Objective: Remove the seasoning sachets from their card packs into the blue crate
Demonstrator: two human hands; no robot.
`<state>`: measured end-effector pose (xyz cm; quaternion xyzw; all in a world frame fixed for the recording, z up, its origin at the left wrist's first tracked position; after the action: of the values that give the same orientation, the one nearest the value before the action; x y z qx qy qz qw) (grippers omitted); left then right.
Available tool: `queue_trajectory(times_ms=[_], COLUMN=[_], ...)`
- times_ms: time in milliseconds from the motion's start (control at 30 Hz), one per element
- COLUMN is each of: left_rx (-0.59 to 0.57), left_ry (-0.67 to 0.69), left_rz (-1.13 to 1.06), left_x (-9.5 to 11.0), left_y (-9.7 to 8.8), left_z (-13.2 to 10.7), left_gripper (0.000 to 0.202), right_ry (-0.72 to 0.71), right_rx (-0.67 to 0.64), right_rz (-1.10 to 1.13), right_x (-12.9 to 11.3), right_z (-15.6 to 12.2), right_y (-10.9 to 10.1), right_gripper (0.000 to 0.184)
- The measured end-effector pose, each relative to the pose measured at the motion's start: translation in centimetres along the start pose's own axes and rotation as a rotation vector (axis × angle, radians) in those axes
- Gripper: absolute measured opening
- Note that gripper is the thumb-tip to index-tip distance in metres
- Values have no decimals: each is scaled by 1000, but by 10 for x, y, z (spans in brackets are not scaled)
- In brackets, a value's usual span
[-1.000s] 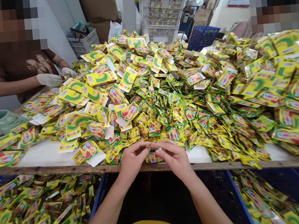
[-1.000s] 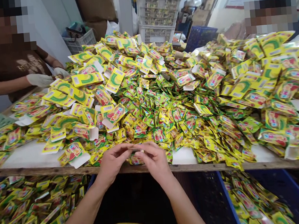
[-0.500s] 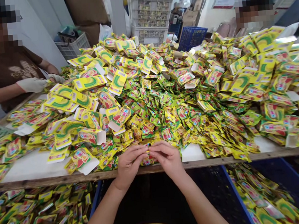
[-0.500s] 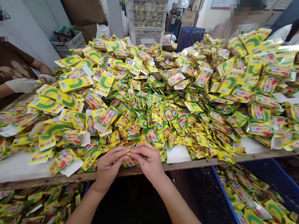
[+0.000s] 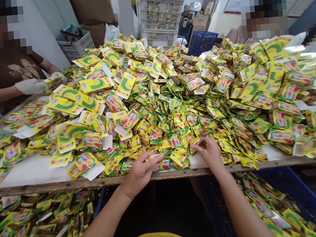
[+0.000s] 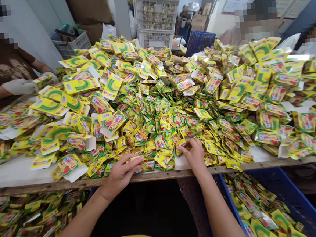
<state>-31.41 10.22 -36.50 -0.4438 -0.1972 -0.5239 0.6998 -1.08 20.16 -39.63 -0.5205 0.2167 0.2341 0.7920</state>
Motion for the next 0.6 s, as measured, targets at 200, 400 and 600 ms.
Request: queue_trajectory(times_ms=[200,400,600], left_rx=[122,-145,-101], left_ry=[-291,-560,-390], left_rz=[216,771,993], left_x=[4,-55,-14], left_y=[-106,-217,-203], left_z=[-97,-291,-187], left_gripper=[23,21,43], right_ry=[-153,-699,-887], right_rx=[-307,-679,-523], right_rz=[169,-207,-400], right_x=[-46,-119,-111], right_z=[17,54,52], right_y=[-26,13,42], right_gripper=[34,17,16])
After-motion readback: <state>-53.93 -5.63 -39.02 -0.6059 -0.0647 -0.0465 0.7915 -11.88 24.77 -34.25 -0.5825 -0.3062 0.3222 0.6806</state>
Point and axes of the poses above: each hand's wrist, its own z-axis towards the middle knuckle, its own y-axis out of the palm, x = y × z, the point moved 3 cm from there along z, towards the middle knuckle, and after that the axes turned 5 degrees about -z, right-handed, at the moved point
